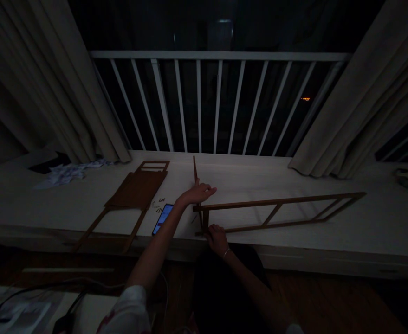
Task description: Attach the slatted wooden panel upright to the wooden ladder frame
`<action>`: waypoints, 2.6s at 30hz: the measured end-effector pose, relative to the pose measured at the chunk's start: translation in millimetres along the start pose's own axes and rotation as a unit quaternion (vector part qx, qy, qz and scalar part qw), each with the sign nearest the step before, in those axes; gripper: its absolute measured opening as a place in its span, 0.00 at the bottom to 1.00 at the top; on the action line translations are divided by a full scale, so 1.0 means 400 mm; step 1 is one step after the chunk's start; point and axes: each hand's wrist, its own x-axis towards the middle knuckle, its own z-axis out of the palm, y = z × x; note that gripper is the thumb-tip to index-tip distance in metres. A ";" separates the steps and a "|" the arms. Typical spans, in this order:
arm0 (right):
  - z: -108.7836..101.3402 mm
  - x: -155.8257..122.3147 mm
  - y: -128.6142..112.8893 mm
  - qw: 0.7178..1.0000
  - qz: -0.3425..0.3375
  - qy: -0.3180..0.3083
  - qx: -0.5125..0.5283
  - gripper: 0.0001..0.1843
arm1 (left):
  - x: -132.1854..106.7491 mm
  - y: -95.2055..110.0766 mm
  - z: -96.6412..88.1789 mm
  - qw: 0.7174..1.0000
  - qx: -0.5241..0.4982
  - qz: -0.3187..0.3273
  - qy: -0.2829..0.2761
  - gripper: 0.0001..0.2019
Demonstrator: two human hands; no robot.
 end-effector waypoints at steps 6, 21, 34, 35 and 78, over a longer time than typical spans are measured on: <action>-0.015 -0.006 -0.011 0.999 -0.011 -0.019 -0.033 0.10 | 0.030 0.007 0.051 0.992 0.124 0.012 -0.005 0.18; -0.008 -0.010 -0.014 0.998 -0.002 -0.038 -0.043 0.19 | 0.011 0.029 0.086 0.992 0.105 -0.018 0.074 0.15; -0.002 0.000 -0.023 0.999 0.024 -0.023 -0.030 0.15 | 0.015 0.015 0.086 0.992 0.090 -0.024 0.090 0.14; -0.001 -0.001 -0.022 0.999 0.023 -0.023 -0.026 0.15 | 0.016 0.016 0.086 0.991 0.092 -0.025 0.090 0.15; -0.002 -0.008 -0.005 0.999 0.001 0.022 0.023 0.22 | 0.012 0.062 0.063 0.990 0.116 -0.061 0.046 0.24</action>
